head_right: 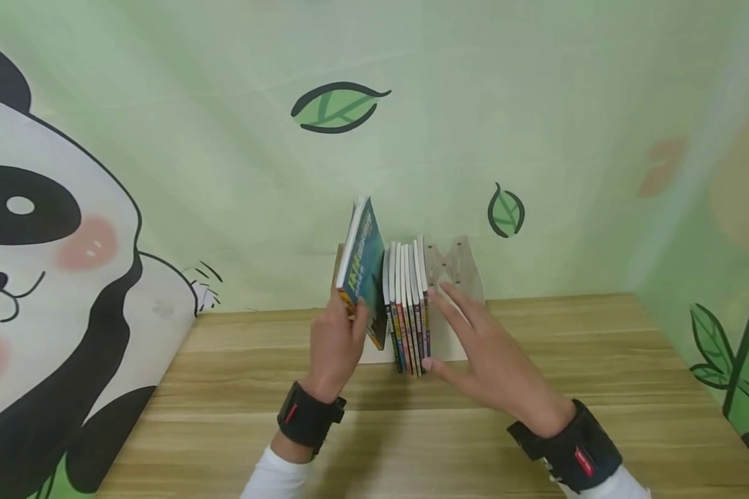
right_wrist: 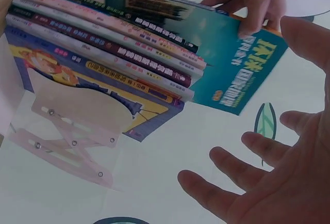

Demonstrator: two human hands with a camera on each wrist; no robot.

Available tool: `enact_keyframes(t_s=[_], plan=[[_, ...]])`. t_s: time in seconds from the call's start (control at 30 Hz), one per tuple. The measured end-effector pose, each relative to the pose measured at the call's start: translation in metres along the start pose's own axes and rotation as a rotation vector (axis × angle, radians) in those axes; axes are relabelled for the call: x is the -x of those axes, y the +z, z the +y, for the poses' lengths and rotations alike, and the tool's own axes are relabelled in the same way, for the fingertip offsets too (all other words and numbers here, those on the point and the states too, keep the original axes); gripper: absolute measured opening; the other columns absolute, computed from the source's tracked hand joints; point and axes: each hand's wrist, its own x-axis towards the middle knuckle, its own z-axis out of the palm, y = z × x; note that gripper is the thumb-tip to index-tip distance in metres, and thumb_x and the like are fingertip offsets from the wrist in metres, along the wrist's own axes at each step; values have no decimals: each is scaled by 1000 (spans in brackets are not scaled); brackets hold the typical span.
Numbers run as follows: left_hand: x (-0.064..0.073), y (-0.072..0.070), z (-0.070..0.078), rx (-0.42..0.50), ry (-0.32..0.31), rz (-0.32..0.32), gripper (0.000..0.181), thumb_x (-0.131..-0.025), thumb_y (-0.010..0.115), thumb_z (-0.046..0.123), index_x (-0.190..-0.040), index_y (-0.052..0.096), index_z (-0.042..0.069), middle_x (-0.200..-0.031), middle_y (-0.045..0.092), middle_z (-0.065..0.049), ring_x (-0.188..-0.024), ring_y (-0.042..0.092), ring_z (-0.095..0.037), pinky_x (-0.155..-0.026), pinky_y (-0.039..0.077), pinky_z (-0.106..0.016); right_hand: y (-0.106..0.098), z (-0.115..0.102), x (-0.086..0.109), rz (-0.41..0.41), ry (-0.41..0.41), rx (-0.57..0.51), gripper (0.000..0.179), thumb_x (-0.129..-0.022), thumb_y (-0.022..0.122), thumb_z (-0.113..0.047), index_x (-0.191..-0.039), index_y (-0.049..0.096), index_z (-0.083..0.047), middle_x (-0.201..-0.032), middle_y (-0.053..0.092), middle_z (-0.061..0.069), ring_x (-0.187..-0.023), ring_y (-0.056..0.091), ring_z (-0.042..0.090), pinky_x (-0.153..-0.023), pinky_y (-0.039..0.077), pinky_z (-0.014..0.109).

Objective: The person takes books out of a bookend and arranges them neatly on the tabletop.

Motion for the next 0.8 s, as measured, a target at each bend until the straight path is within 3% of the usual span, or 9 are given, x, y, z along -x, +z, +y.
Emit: enact_keyframes(t_s=[0.1,0.3,0.57,0.8], plan=[[-2,-4,1,6,28,27,52,-100,53,14,-147,34,5,-119,69,-20,-54,64,-17,-42,42,-13,-3,1,-5,18,-20,-2,97,-82,79,-31,-158,20,-16,-162,25,11,-139,37,40,-103,44,60],[-1,-11,3,13,56,72,49,-99,54,13,-144,37,2,-115,70,-21,-72,74,-23,-49,55,-22,-6,0,-13,21,-12,-17,96,-83,78,-34,-158,21,-18,-160,29,12,-140,38,39,-105,41,61],[-2,-20,8,12,107,122,44,-98,54,10,-139,41,-1,-112,71,-21,-70,73,-21,-49,55,-23,-9,1,-20,23,-9,-12,98,-83,78,-34,-158,18,-18,-159,31,16,-140,36,40,-106,41,61],[-7,-34,15,43,140,185,55,-97,55,10,-147,34,0,-118,69,-22,-72,74,-22,-53,57,-23,-18,0,-29,11,1,-25,97,-85,76,-35,-159,16,-20,-160,29,16,-142,34,40,-107,39,62]])
